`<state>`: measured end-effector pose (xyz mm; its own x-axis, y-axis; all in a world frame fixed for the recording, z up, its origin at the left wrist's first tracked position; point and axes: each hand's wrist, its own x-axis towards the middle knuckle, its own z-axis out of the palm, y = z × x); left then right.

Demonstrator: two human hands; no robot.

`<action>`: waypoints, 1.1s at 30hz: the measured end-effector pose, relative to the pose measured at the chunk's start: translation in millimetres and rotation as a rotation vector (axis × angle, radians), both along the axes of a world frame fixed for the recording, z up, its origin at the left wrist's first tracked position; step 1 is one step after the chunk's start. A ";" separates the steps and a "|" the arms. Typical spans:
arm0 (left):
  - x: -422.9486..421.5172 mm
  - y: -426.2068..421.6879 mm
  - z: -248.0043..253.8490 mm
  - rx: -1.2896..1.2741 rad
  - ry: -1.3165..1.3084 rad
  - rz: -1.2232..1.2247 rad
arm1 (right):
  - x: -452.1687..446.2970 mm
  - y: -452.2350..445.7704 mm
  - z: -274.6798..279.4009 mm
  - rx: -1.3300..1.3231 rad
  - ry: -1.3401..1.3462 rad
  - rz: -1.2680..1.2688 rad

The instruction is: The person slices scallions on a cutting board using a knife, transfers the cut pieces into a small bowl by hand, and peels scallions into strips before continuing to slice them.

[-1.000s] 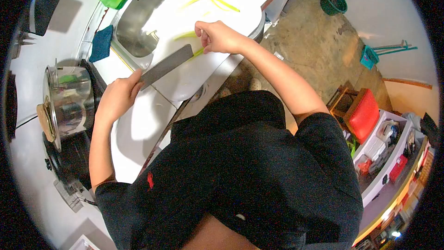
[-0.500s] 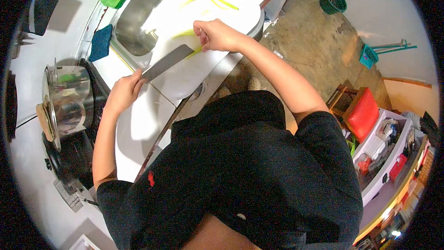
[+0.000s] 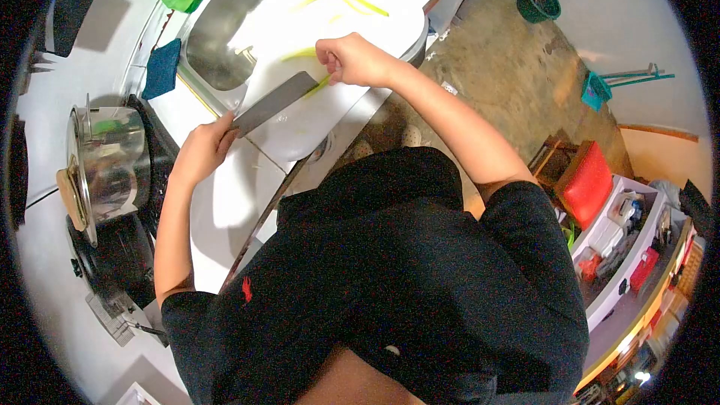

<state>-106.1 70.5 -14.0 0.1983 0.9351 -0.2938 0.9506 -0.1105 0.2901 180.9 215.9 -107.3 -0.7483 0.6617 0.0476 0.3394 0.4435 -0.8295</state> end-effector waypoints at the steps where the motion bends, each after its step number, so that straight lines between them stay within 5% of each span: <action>1: 0.8 -1.3 1.7 -0.009 0.004 0.007 | 0.7 -3.7 0.3 0.086 -0.005 -0.017; 5: 10.5 -0.7 8.9 -0.046 0.008 0.037 | 9.6 -29.3 -16.2 0.517 0.096 -0.139; 9: 16.0 -3.4 11.0 -0.076 0.005 0.076 | 11.9 -53.5 -22.4 0.602 0.111 -0.181; 33: 47.0 -11.4 -0.3 -0.150 -0.205 0.217 | 11.0 -61.2 -30.2 0.539 0.093 -0.218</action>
